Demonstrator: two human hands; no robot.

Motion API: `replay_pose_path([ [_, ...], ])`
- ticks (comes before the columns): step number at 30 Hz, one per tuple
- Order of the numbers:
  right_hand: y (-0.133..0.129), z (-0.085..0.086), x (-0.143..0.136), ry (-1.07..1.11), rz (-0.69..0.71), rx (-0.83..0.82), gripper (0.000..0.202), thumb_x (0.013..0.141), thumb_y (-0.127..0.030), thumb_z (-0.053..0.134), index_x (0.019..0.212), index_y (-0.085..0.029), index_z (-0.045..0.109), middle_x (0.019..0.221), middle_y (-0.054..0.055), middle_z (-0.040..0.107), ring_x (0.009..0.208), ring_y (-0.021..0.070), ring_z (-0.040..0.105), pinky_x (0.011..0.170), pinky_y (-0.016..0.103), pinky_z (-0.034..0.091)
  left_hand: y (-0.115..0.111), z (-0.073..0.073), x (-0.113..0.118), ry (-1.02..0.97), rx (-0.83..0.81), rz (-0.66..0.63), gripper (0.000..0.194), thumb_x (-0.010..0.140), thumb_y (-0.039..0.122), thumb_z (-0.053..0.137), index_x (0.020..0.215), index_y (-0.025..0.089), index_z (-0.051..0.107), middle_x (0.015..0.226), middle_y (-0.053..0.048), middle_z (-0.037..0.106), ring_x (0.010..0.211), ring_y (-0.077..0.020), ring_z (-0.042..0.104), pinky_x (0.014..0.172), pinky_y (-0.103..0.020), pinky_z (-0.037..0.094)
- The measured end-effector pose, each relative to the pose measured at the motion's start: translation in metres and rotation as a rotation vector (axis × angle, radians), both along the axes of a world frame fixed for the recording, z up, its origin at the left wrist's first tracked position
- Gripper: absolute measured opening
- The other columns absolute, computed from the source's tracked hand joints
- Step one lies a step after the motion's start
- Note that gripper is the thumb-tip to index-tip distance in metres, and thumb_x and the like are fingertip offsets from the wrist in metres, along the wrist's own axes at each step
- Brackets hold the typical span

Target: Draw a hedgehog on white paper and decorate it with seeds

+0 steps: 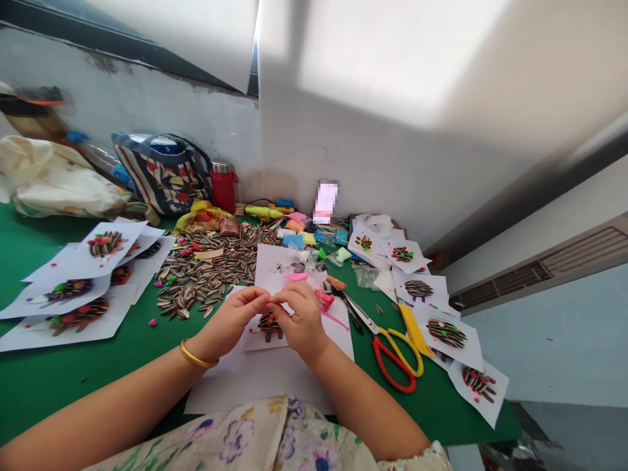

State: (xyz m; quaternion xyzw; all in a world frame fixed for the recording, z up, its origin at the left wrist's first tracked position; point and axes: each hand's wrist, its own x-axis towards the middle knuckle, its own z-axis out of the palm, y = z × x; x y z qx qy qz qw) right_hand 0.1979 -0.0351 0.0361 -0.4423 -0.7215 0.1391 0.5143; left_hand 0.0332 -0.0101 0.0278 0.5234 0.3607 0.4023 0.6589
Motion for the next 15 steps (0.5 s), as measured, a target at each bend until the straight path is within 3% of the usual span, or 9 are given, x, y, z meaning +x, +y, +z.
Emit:
replay_pose_path([
  [8, 0.0016, -0.0005, 0.0019, 0.022, 0.027, -0.029, 0.009, 0.088, -0.031, 0.065, 0.093, -0.024, 0.070, 0.086, 0.004, 0.063, 0.086, 0.0200, 0.058, 0.079, 0.036, 0.047, 0.0011, -0.0047, 0.0006, -0.144, -0.044, 0.020, 0.030, 0.085, 0.044, 0.064, 0.077, 0.016, 0.061, 0.072, 0.001, 0.054, 0.070, -0.0122, 0.050, 0.069, -0.025, 0.042],
  [15, 0.0027, -0.0005, -0.0002, 0.086, 0.052, -0.069, 0.009, 0.086, -0.031, 0.067, 0.083, -0.022, 0.068, 0.081, 0.002, 0.061, 0.080, 0.0182, 0.057, 0.075, 0.034, 0.047, -0.0020, 0.0036, 0.0002, 0.003, 0.018, 0.001, 0.035, 0.085, 0.050, 0.061, 0.074, 0.016, 0.060, 0.067, 0.001, 0.055, 0.063, -0.0124, 0.048, 0.060, -0.024, 0.040],
])
